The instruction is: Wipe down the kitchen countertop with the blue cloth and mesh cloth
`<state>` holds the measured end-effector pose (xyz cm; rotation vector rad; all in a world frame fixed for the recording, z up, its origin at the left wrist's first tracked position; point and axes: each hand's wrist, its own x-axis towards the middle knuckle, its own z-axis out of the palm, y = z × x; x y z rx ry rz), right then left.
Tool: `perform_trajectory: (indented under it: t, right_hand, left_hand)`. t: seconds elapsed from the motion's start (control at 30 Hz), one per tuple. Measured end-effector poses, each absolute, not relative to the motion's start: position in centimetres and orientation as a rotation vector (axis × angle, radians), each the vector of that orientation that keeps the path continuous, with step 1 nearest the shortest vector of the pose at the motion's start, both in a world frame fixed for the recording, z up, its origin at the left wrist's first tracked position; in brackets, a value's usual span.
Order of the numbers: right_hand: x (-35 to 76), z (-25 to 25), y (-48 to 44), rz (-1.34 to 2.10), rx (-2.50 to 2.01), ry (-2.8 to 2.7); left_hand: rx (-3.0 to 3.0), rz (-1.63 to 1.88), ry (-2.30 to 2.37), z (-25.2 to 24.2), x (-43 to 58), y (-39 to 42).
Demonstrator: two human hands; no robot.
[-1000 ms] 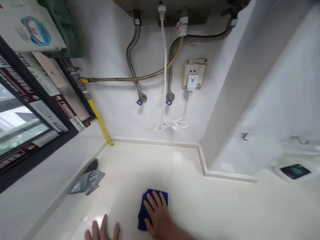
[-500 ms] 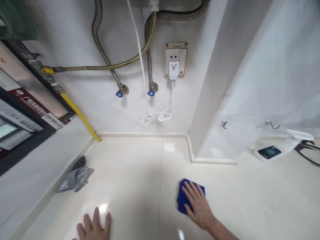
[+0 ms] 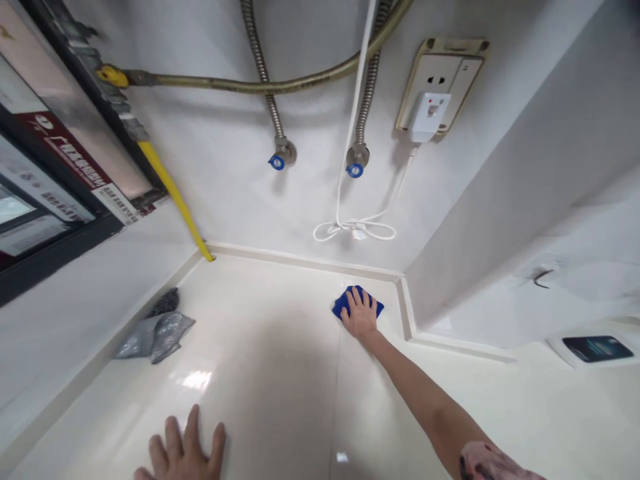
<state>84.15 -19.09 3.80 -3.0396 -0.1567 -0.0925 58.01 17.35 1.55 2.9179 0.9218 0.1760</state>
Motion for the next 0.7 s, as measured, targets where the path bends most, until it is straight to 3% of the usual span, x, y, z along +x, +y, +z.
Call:
perform_trajectory:
  t: [0.3, 0.47, 0.7]
  right_hand:
    - [68.9, 4.6, -15.5, 0.206, -2.732, -0.651]
    - [57.5, 5.0, -14.1, 0.377, -2.437, -1.019]
    - [51.9, 3.8, -22.1, 0.381, -2.425, -0.950]
  left_hand:
    - [2.873, 0.142, 0.965, 1.4, 58.3, 17.7]
    - [2.854, 0.126, 0.897, 4.1, 58.0, 16.7]
    - [2.911, -0.003, 0.788, 7.2, 56.7, 16.1]
